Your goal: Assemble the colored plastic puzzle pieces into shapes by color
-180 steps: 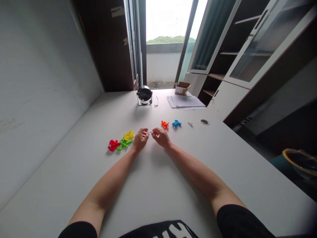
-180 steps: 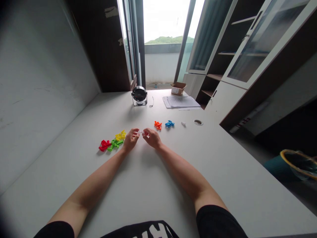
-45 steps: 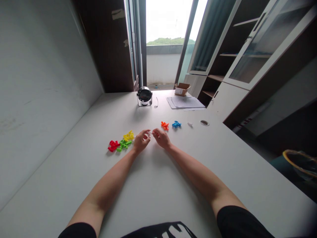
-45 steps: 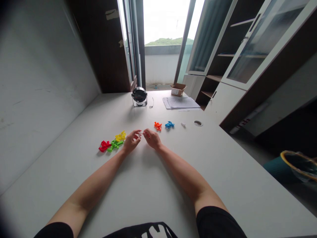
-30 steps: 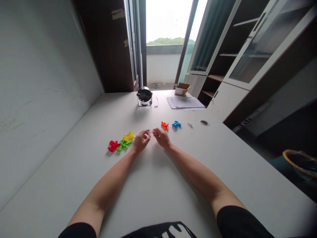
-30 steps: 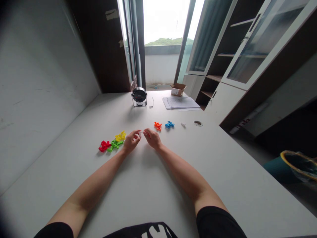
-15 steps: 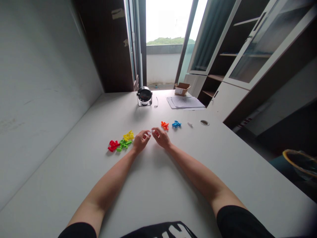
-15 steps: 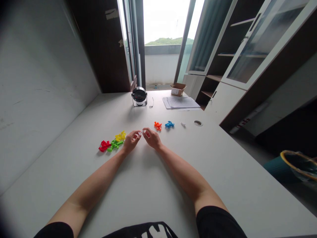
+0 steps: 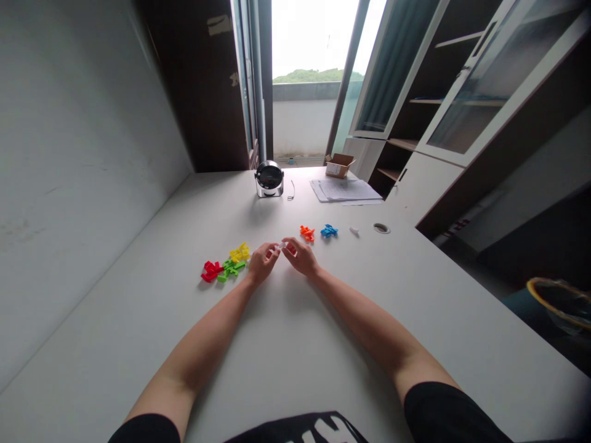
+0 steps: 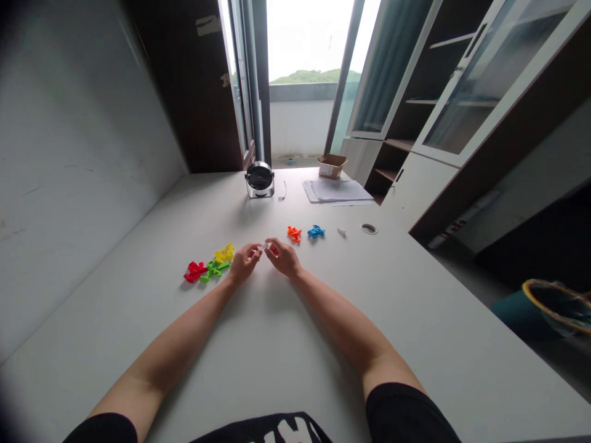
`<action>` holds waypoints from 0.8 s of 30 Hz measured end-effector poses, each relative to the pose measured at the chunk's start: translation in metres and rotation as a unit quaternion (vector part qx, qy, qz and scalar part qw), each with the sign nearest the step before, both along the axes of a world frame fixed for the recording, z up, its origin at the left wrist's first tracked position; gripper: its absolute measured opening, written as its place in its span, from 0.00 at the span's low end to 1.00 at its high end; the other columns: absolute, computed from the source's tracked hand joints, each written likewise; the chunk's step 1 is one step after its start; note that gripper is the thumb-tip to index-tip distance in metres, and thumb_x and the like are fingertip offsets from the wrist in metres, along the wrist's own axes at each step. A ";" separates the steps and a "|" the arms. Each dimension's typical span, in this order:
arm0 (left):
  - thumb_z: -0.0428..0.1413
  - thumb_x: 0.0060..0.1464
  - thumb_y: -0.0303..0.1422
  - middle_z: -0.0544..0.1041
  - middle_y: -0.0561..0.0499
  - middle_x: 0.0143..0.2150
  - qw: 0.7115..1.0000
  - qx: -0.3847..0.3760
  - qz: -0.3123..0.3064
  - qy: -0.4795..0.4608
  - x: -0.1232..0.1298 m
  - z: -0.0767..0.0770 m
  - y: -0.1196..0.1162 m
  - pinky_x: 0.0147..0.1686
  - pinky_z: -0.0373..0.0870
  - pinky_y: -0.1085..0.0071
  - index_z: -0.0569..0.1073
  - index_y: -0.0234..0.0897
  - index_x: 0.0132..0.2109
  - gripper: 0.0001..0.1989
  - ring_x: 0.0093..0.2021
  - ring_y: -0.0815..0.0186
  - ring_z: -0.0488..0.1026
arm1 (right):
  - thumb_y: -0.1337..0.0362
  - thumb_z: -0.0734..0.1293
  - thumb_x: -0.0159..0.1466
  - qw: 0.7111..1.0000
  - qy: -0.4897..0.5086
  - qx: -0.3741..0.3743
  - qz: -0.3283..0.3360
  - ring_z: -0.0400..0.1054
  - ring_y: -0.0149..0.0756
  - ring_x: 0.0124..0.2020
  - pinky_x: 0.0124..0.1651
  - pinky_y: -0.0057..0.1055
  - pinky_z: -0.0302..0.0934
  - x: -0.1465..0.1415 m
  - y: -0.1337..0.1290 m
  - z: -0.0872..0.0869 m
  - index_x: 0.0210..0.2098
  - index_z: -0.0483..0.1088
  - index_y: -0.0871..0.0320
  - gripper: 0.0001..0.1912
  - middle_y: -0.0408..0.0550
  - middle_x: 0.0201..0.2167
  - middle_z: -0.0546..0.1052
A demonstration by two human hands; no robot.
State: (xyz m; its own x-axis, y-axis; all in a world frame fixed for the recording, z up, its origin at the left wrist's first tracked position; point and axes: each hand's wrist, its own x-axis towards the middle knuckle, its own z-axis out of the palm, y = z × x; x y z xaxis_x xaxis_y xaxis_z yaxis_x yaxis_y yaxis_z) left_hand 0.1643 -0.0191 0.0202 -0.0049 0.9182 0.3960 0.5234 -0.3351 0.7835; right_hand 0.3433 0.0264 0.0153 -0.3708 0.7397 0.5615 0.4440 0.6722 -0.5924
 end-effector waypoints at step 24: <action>0.53 0.63 0.39 0.79 0.48 0.40 1.000 0.001 -0.004 -0.002 0.000 0.002 -0.001 0.34 0.72 0.73 0.76 0.38 0.50 0.14 0.32 0.68 0.75 | 0.60 0.62 0.69 1.000 -0.012 0.003 0.000 0.67 0.31 0.28 0.37 0.27 0.60 0.000 0.003 -0.003 0.51 0.70 0.55 0.13 0.42 0.29 0.75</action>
